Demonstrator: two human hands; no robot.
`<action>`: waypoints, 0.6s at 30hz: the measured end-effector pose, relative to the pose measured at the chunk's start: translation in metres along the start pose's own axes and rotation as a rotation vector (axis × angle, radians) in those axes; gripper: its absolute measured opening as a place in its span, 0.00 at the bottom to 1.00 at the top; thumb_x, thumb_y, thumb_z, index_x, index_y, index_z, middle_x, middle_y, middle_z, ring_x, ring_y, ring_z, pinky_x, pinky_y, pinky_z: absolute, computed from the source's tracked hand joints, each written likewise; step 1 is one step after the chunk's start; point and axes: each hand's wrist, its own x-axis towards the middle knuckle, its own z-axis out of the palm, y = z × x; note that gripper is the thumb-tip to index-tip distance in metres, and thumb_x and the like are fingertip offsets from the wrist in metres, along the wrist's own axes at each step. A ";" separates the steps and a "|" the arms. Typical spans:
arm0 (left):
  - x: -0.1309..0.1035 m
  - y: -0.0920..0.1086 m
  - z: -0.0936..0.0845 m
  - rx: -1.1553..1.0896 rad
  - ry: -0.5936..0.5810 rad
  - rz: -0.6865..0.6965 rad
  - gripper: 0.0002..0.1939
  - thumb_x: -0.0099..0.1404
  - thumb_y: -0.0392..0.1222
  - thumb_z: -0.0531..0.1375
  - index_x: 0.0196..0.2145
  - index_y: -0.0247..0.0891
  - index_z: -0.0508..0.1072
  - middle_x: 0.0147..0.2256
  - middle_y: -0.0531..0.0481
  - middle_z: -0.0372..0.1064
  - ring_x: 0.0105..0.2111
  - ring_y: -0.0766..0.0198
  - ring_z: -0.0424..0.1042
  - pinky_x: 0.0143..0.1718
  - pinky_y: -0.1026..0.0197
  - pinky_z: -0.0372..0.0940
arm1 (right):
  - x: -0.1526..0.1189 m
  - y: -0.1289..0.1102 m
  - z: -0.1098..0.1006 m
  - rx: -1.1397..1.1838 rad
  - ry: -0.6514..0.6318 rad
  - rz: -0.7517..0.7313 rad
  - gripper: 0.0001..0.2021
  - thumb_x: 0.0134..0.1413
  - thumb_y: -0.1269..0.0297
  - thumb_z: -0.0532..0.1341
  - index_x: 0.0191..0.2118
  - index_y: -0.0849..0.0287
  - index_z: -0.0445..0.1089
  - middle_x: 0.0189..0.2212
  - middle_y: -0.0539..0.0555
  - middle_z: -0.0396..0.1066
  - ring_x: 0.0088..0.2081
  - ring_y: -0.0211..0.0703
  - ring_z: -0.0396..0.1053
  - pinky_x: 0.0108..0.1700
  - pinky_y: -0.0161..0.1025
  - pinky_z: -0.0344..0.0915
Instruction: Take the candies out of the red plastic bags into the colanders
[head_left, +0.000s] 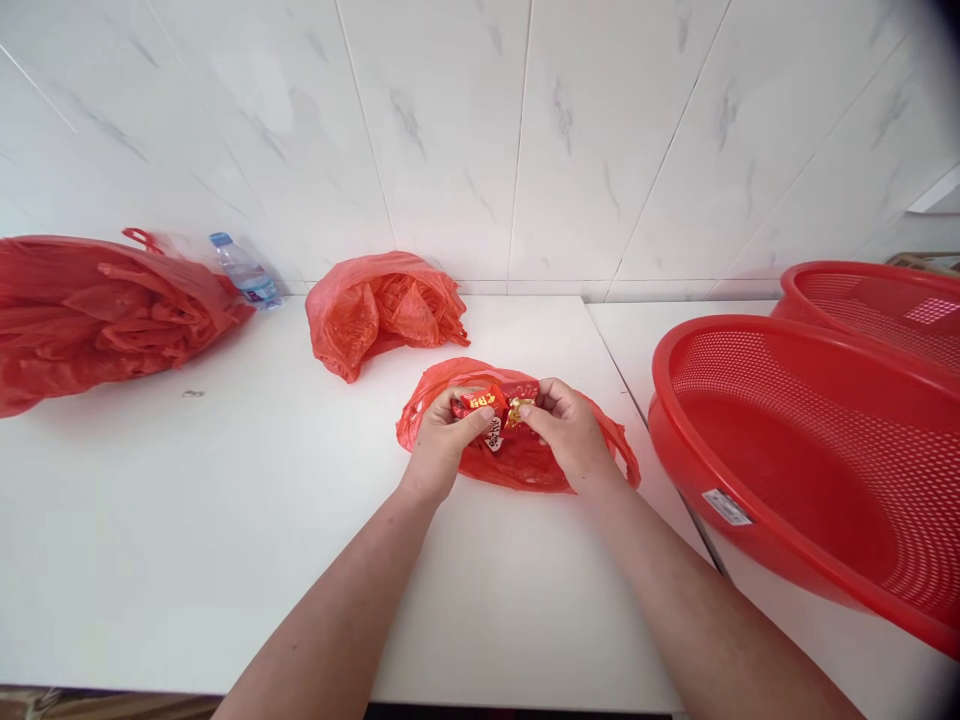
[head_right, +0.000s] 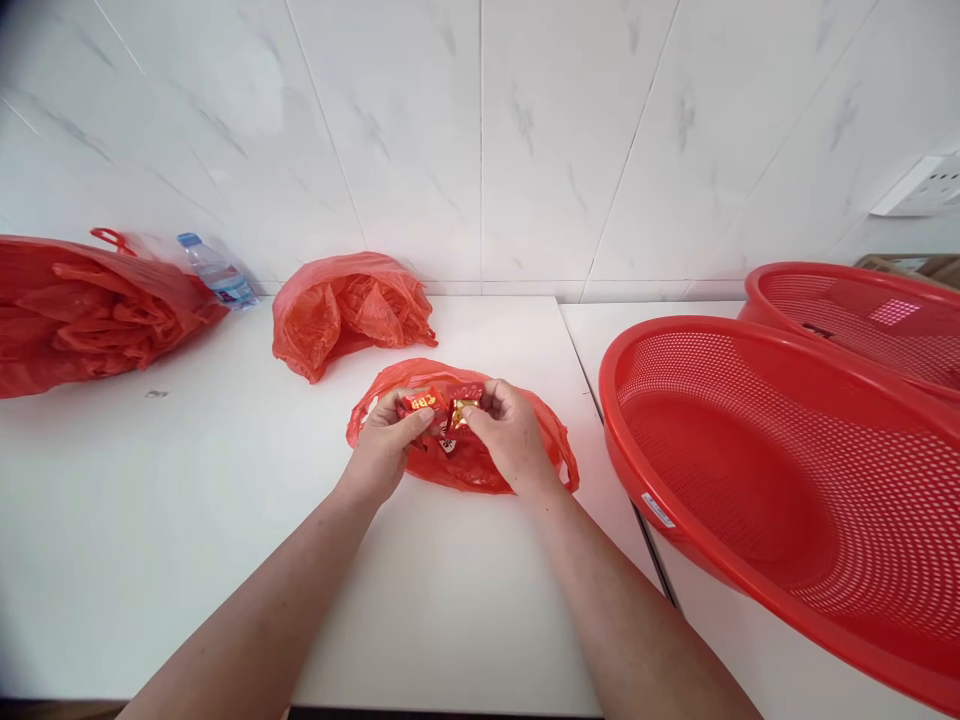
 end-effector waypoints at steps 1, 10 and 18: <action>0.000 0.000 0.000 -0.008 -0.026 -0.017 0.12 0.53 0.46 0.65 0.30 0.39 0.68 0.28 0.55 0.70 0.27 0.67 0.69 0.32 0.63 0.65 | 0.001 0.002 -0.001 0.009 0.060 0.015 0.06 0.50 0.60 0.60 0.34 0.55 0.66 0.30 0.48 0.71 0.32 0.40 0.69 0.33 0.37 0.67; -0.001 0.000 0.002 0.047 -0.013 -0.022 0.12 0.53 0.45 0.66 0.27 0.39 0.65 0.24 0.57 0.68 0.24 0.68 0.67 0.29 0.63 0.64 | 0.003 0.007 0.000 0.172 -0.036 0.101 0.12 0.47 0.54 0.64 0.32 0.54 0.64 0.31 0.48 0.70 0.35 0.43 0.71 0.37 0.41 0.70; 0.001 0.004 -0.001 0.083 0.042 -0.023 0.15 0.50 0.45 0.68 0.27 0.37 0.66 0.23 0.58 0.66 0.23 0.70 0.66 0.28 0.66 0.62 | 0.004 0.008 -0.001 0.129 0.012 0.102 0.12 0.51 0.51 0.60 0.32 0.55 0.66 0.27 0.47 0.68 0.27 0.37 0.65 0.26 0.33 0.60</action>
